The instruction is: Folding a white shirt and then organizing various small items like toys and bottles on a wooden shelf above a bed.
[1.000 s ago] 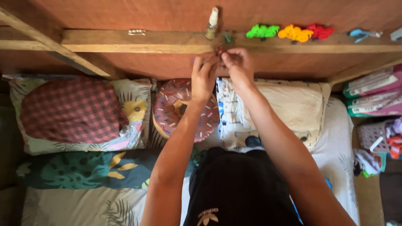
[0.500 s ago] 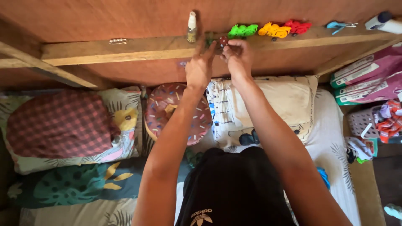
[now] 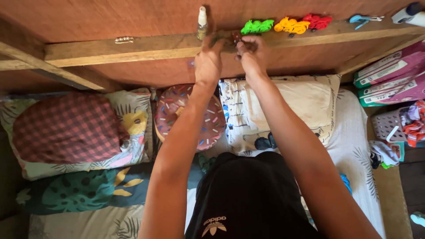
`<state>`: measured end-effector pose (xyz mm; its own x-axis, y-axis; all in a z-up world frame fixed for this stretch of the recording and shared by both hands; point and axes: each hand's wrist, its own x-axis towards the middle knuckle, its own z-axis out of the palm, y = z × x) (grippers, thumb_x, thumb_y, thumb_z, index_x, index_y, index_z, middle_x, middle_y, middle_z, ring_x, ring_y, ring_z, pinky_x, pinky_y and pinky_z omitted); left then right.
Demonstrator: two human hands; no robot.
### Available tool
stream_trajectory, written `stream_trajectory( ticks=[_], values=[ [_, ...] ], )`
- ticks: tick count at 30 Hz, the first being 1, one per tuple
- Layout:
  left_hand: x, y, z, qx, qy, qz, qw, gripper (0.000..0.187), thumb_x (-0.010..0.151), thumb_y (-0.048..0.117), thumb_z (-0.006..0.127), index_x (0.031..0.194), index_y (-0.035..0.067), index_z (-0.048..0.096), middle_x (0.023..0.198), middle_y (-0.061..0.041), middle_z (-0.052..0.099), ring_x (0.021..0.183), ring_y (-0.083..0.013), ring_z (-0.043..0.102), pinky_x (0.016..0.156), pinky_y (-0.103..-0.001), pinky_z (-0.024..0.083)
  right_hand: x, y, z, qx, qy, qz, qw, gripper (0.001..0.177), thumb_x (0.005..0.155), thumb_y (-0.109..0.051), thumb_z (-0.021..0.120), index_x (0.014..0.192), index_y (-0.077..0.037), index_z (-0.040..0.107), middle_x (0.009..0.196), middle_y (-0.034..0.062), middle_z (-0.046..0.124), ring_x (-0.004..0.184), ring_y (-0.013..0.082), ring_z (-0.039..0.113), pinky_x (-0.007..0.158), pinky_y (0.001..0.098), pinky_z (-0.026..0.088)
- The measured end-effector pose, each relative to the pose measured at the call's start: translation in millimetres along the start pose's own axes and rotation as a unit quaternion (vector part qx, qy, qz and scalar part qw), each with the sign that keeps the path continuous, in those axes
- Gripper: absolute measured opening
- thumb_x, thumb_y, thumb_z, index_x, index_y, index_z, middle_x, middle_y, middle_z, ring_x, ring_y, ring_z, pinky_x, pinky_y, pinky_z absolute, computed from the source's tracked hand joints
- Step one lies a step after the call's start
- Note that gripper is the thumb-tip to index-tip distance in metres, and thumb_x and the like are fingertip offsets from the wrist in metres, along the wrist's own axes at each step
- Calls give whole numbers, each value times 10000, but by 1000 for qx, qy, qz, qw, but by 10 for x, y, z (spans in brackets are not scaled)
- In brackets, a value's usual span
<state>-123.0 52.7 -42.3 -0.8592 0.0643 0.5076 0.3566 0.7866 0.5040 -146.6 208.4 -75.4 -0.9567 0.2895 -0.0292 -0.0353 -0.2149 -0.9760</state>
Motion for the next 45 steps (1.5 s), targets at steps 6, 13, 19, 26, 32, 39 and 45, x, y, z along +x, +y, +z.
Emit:
stream_trajectory(
  ticks=[6, 13, 19, 26, 32, 39, 45],
  values=[
    [4, -4, -24, 16, 24, -1, 1000, 398, 861, 9, 600, 1175, 212, 734, 1338, -112, 623, 974, -403, 727, 803, -489, 601, -32, -83, 53, -13, 14, 27, 999, 124, 948, -68, 735, 1044, -51, 657, 868, 68, 738, 657, 117, 655, 541, 280, 561],
    [-16, 31, -52, 68, 44, -1, 997, 363, 867, 47, 626, 1153, 232, 752, 1288, -62, 652, 846, -338, 750, 694, -458, 607, 15, -116, 63, 36, -24, 18, 999, 169, 938, -87, 760, 1073, -17, 685, 870, 90, 744, 677, 130, 685, 587, 271, 600],
    [-29, 29, -33, 78, 62, -10, 995, 334, 884, 78, 646, 1138, 261, 764, 1275, -14, 659, 794, -306, 756, 658, -426, 613, -49, -251, 123, 3, -16, 33, 999, 193, 898, -114, 803, 1039, -6, 725, 834, 92, 760, 632, 136, 693, 543, 275, 597],
    [-37, 26, -27, 95, 62, 7, 994, 384, 866, 65, 641, 1164, 274, 764, 1303, -10, 639, 789, -304, 756, 644, -428, 613, -97, -264, 142, -18, -4, -3, 1000, 153, 943, -132, 771, 1029, -11, 735, 761, 64, 720, 576, 108, 641, 499, 263, 543],
    [-66, 274, -133, 75, 58, 19, 995, 409, 876, 33, 626, 1217, 230, 739, 1321, -30, 634, 792, -320, 744, 632, -446, 610, -132, -222, -160, -60, 4, -96, 994, 99, 992, -24, 651, 1086, -52, 656, 827, 18, 680, 644, 93, 622, 507, 262, 513],
    [-180, 505, 186, -17, 51, 50, 997, 271, 951, 115, 686, 1212, 189, 702, 1211, -32, 652, 1015, -311, 700, 753, -472, 595, 50, -251, -733, -189, 73, -273, 940, 270, 927, 99, 647, 1129, -71, 596, 943, 20, 676, 826, 118, 613, 748, 274, 512],
    [-164, 860, 259, -95, -21, 64, 993, 343, 922, 87, 687, 1258, 154, 689, 1239, -51, 657, 1104, -311, 669, 832, -456, 583, -41, -537, -957, -220, 106, -283, 928, 390, 897, 112, 659, 1218, -83, 557, 1176, 77, 580, 849, 140, 626, 715, 288, 530]
  ],
)
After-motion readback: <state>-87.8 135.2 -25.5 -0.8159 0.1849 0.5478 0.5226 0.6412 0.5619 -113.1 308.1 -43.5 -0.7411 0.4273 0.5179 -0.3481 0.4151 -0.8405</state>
